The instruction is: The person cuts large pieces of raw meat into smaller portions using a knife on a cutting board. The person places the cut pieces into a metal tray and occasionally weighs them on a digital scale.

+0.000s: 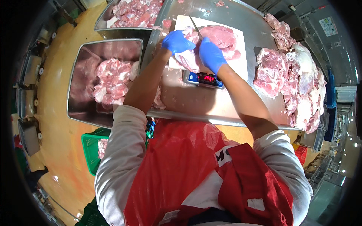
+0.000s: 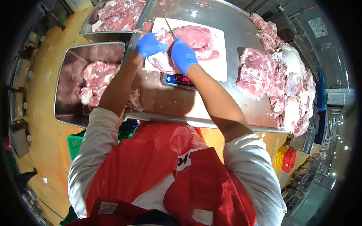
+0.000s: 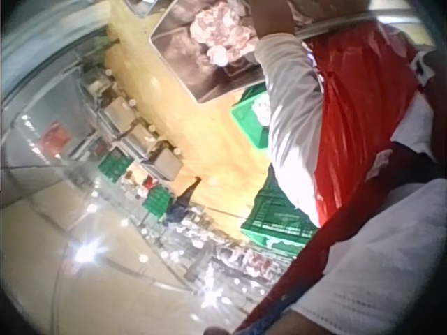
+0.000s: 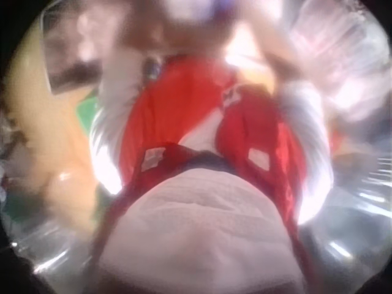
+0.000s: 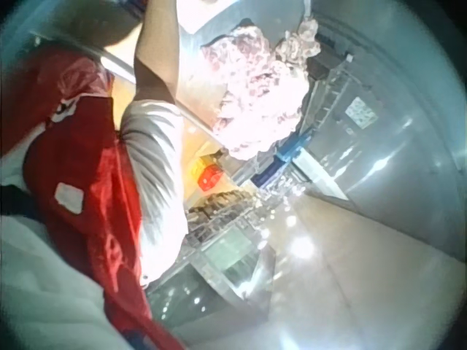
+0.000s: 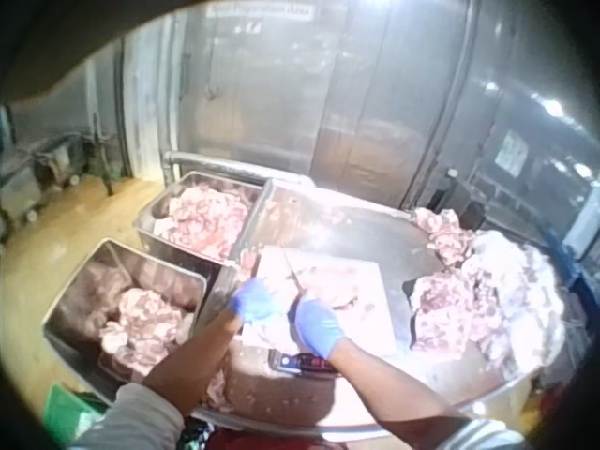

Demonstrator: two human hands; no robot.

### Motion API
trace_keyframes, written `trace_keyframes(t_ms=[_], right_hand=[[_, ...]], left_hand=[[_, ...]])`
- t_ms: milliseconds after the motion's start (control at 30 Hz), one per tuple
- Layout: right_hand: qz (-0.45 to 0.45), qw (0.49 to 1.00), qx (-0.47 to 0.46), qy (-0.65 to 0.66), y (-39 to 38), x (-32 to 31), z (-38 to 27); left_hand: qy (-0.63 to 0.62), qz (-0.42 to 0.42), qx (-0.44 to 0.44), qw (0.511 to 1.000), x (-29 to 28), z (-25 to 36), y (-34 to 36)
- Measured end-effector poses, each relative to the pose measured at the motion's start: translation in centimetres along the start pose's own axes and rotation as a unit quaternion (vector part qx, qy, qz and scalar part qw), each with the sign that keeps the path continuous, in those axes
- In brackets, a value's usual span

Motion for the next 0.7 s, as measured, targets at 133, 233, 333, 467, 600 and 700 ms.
trace_keyframes(t_ms=[133,233,333,467,600,700], right_hand=[[-0.116,0.988,-0.08,-0.07,-11.6,3.8,5.4],[-0.157,0.981,0.002,-0.114,-17.8,0.7,8.0],[-0.11,0.981,0.011,-0.159,-16.0,-3.3,5.5],[0.015,0.992,-0.097,-0.082,-6.2,-3.8,1.8],[-0.006,0.994,-0.056,-0.09,0.7,-0.9,0.1],[-0.062,0.995,-0.002,-0.073,-1.6,0.1,-0.2]], left_hand=[[0.031,0.059,0.053,0.996,-1.3,-1.7,-1.0],[-0.036,0.048,-0.008,0.998,-4.0,-6.7,-1.5],[-0.021,0.047,0.099,0.994,-4.3,-10.0,-2.9],[0.003,0.129,0.186,0.974,-3.0,-8.9,-4.7],[0.006,0.123,0.239,0.963,-3.9,-5.2,-6.1],[0.014,0.051,0.19,0.98,-4.6,-4.3,-7.0]])
Point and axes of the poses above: each hand's wrist, its own y-axis towards the middle knuckle, its own x-axis out of the palm, z = x × y, the point moved 5 cm from there along y, towards the middle knuckle, and after that the axes turned 5 degrees about -y, right-handed, at the moved point
